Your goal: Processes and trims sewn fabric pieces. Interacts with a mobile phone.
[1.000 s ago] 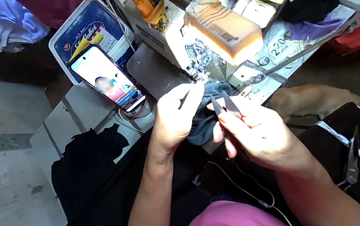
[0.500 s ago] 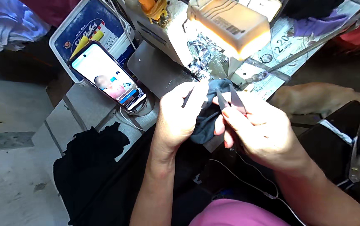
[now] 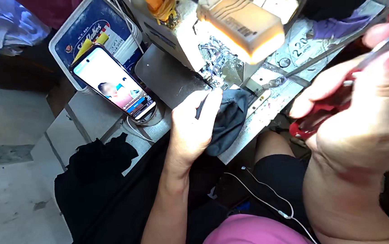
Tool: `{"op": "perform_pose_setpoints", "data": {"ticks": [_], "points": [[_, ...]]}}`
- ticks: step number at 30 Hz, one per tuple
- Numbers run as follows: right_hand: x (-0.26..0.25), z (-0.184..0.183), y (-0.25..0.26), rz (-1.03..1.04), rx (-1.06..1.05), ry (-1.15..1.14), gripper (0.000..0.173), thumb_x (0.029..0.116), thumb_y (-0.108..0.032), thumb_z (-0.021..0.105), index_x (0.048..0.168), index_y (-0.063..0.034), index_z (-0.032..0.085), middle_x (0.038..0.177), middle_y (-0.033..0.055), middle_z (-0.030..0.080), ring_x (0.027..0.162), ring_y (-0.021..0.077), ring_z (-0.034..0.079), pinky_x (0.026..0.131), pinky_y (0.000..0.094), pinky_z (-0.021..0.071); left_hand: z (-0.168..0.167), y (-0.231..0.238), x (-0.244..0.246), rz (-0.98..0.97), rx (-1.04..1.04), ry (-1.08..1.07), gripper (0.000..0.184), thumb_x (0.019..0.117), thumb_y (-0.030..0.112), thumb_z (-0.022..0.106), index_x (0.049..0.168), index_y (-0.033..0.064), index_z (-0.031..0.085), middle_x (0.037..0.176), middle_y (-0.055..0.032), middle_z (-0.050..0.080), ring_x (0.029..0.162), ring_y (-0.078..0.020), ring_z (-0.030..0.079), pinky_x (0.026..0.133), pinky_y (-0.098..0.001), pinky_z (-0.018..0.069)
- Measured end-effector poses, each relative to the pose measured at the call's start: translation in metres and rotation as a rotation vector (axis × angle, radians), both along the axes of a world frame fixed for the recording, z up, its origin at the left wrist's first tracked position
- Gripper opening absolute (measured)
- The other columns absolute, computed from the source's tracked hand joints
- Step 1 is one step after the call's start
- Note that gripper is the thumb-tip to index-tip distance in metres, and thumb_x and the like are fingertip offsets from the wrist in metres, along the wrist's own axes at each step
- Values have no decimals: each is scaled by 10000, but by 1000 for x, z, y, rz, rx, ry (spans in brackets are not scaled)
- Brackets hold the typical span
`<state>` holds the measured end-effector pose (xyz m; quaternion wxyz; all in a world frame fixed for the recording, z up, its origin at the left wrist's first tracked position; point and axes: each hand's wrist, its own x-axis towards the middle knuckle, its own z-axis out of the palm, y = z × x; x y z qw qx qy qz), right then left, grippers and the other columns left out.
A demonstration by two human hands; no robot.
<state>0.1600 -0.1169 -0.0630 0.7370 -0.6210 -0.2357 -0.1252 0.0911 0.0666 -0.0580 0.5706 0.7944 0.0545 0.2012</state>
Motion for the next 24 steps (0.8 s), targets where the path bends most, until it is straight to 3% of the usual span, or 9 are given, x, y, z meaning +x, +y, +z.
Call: {"op": "perform_pose_setpoints", "data": {"ticks": [3, 7, 19, 24], "points": [[-14, 5, 3, 216, -171, 62, 130, 1095, -161, 444, 1176, -128, 540, 775, -142, 643, 605, -38, 618, 520, 142, 558, 0, 1, 1, -26, -42, 9, 205, 1032, 56, 525, 876, 61, 658, 667, 85, 535, 557, 43, 482, 523, -117, 427], [-31, -10, 10, 433, -256, 132, 202, 1068, -107, 493, 1181, 30, 589, 743, -77, 637, 590, -90, 545, 529, 72, 473, 1, 0, 0, -24, -42, 30, 204, 1022, 51, 538, 848, 83, 641, 673, 94, 551, 577, 51, 512, 540, -113, 449], [-31, -12, 13, 458, -337, 197, 180, 1070, -115, 472, 1132, -4, 600, 704, -90, 613, 528, -97, 511, 480, 65, 447, 0, 0, 1, -49, -125, 0, 285, 1036, 60, 496, 776, 105, 604, 642, 77, 519, 538, 20, 474, 500, -134, 414], [-32, -11, 13, 458, -335, 230, 205, 1075, -128, 474, 1176, -1, 599, 711, -93, 617, 525, -94, 516, 473, 68, 448, 0, 0, 1, -62, -133, -11, 294, 1045, 61, 486, 774, 102, 592, 640, 75, 511, 529, 21, 463, 492, -132, 406]]}}
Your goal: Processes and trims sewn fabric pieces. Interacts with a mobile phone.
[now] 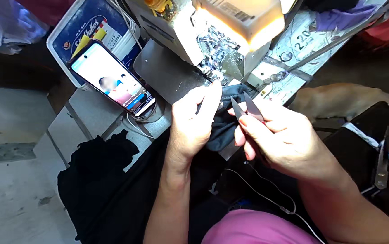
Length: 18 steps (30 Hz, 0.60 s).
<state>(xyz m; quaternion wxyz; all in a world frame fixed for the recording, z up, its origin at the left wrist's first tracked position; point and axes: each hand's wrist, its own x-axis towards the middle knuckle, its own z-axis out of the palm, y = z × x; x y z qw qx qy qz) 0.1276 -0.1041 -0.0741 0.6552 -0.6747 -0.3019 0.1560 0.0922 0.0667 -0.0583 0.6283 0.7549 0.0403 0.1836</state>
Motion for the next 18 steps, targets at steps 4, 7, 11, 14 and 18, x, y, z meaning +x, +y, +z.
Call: {"op": "perform_pose_setpoints", "data": {"ticks": [4, 7, 11, 14, 18], "points": [[1, 0, -1, 14, -10, 4, 200, 1073, -130, 473, 1173, -15, 603, 716, -97, 615, 526, -95, 513, 472, 68, 447, 0, 0, 0, -2, 15, -8, 291, 1045, 64, 492, 773, 100, 589, 639, 73, 500, 526, 21, 451, 488, -132, 398], [2, 0, -1, 20, -20, 16, 196, 1071, -130, 475, 1169, -18, 603, 705, -97, 613, 519, -93, 511, 468, 68, 445, -1, 0, 0, 3, 40, -12, 277, 1039, 52, 502, 782, 94, 598, 652, 75, 507, 538, 27, 455, 495, -125, 398], [3, 0, 0, 24, -14, 19, 184, 1073, -125, 473, 1157, -17, 597, 701, -99, 612, 513, -94, 508, 466, 65, 441, 0, 0, 0, 3, 68, -13, 274, 1031, 45, 509, 776, 90, 596, 662, 74, 511, 546, 31, 455, 501, -118, 390], [3, 0, 0, 27, -15, 19, 178, 1075, -129, 475, 1152, -27, 599, 696, -101, 615, 511, -89, 517, 461, 71, 447, 0, 0, 1, 16, 93, 1, 278, 1034, 54, 516, 768, 98, 585, 655, 76, 500, 539, 34, 446, 490, -114, 377], [4, 1, -1, 54, 11, 57, 182, 1075, -122, 474, 1160, -28, 604, 695, -97, 614, 511, -82, 520, 460, 71, 448, 2, -1, 0, 34, 109, 11, 255, 1037, 65, 529, 793, 89, 600, 658, 78, 510, 542, 40, 459, 498, -110, 391]]}}
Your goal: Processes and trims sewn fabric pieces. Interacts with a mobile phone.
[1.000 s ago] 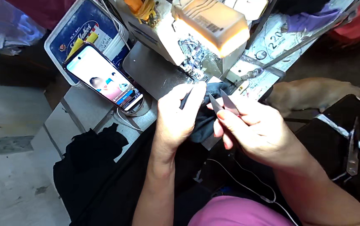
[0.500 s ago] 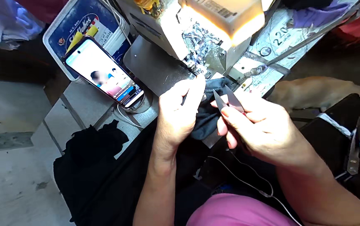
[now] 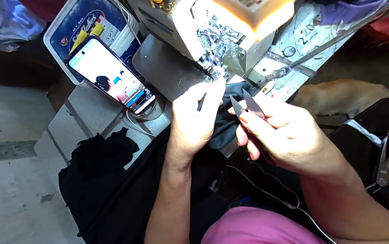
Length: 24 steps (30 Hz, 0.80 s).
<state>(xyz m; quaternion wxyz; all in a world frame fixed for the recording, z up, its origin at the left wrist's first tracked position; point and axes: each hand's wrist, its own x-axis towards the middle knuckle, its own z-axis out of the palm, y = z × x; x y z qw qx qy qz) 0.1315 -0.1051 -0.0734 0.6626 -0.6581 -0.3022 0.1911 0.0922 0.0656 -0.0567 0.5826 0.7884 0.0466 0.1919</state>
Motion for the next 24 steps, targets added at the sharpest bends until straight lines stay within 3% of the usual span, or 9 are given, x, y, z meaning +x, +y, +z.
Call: {"op": "perform_pose_setpoints", "data": {"ticks": [11, 15, 20, 24], "points": [[4, 3, 0, 37, 5, 89, 159, 1081, -126, 481, 1153, -56, 605, 660, -103, 616, 486, -79, 520, 446, 71, 442, 1, 0, 0, -10, 26, 6, 239, 1040, 74, 541, 813, 80, 617, 664, 78, 529, 544, 45, 473, 505, -106, 406], [1, -8, 8, -98, -22, -213, 184, 1050, -100, 504, 1136, 14, 620, 698, -81, 602, 554, -79, 520, 512, 77, 457, 3, 0, 0, -7, 34, 28, 247, 1050, 96, 530, 816, 87, 609, 647, 77, 516, 536, 40, 479, 499, -110, 412], [3, -31, 21, -282, 32, -626, 221, 1020, -59, 546, 1069, 121, 664, 796, 97, 684, 724, 23, 633, 713, 127, 519, 3, -3, 0, 12, 56, 39, 232, 1054, 101, 524, 841, 81, 613, 667, 77, 524, 557, 50, 489, 513, -103, 421], [2, -42, 29, -414, 59, -764, 223, 1028, -73, 530, 1026, 109, 660, 757, 118, 667, 708, 63, 633, 710, 145, 512, 3, -6, 2, 17, 69, 26, 224, 1045, 85, 535, 834, 81, 610, 661, 87, 516, 559, 60, 488, 525, -96, 426]]}}
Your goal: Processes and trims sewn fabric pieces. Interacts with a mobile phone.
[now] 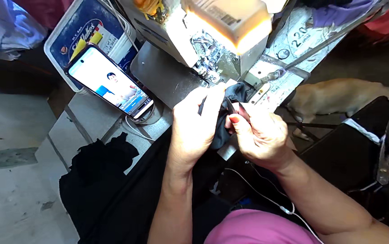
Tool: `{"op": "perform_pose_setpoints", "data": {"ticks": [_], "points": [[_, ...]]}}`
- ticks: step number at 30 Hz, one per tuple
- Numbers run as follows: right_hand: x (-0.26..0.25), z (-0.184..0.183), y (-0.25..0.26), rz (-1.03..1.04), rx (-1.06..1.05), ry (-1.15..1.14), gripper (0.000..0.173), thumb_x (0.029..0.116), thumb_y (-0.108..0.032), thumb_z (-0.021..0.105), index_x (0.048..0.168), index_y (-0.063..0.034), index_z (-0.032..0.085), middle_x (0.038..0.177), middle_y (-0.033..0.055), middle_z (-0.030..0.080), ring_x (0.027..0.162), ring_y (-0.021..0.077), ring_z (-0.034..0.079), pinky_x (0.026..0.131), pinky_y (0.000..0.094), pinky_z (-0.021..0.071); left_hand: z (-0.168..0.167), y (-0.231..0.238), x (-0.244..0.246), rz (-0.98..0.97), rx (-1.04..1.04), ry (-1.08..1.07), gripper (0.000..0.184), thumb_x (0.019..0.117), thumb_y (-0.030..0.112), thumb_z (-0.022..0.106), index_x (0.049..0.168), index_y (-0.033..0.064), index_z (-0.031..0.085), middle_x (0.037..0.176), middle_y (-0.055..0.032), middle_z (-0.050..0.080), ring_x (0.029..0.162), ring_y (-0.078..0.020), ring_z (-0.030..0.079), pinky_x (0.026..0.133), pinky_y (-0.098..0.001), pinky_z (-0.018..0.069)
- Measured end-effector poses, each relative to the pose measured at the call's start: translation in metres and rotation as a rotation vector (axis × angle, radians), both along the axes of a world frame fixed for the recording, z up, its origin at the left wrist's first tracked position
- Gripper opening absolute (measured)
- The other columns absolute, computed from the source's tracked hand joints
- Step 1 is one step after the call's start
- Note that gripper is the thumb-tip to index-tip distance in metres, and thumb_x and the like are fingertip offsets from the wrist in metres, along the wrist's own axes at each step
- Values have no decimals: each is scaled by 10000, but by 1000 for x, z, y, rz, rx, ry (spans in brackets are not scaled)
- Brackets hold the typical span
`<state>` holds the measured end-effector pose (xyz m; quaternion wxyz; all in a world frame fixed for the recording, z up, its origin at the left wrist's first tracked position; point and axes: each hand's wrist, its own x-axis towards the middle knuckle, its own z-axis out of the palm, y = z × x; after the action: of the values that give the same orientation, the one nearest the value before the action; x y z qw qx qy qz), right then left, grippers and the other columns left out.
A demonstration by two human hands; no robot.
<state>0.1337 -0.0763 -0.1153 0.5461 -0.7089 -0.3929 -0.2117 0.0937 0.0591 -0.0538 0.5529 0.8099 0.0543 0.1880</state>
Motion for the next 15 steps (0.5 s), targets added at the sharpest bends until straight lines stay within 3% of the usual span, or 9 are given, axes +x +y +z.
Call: {"op": "perform_pose_setpoints", "data": {"ticks": [5, 9, 15], "points": [[-3, -7, 3, -32, 53, -28, 194, 1025, -61, 528, 1000, 92, 645, 755, 120, 658, 719, 79, 639, 727, 153, 519, -3, -3, -1, 54, 87, -24, 210, 1024, 69, 549, 845, 40, 655, 695, 79, 550, 612, 80, 519, 575, -84, 446], [1, 4, -3, 42, -18, 43, 209, 1020, -66, 543, 1018, 101, 668, 761, 105, 678, 720, 43, 638, 719, 124, 508, -7, 0, -1, 39, 30, -35, 234, 1034, 61, 513, 821, 77, 611, 652, 104, 496, 564, 76, 468, 530, -90, 411], [4, 5, -5, 30, -45, 43, 187, 1010, -48, 560, 1019, 97, 678, 780, 118, 694, 730, 66, 661, 731, 146, 528, -6, -3, -1, 53, 66, -40, 201, 1026, 61, 532, 859, 39, 641, 694, 89, 545, 619, 90, 522, 587, -81, 452]]}}
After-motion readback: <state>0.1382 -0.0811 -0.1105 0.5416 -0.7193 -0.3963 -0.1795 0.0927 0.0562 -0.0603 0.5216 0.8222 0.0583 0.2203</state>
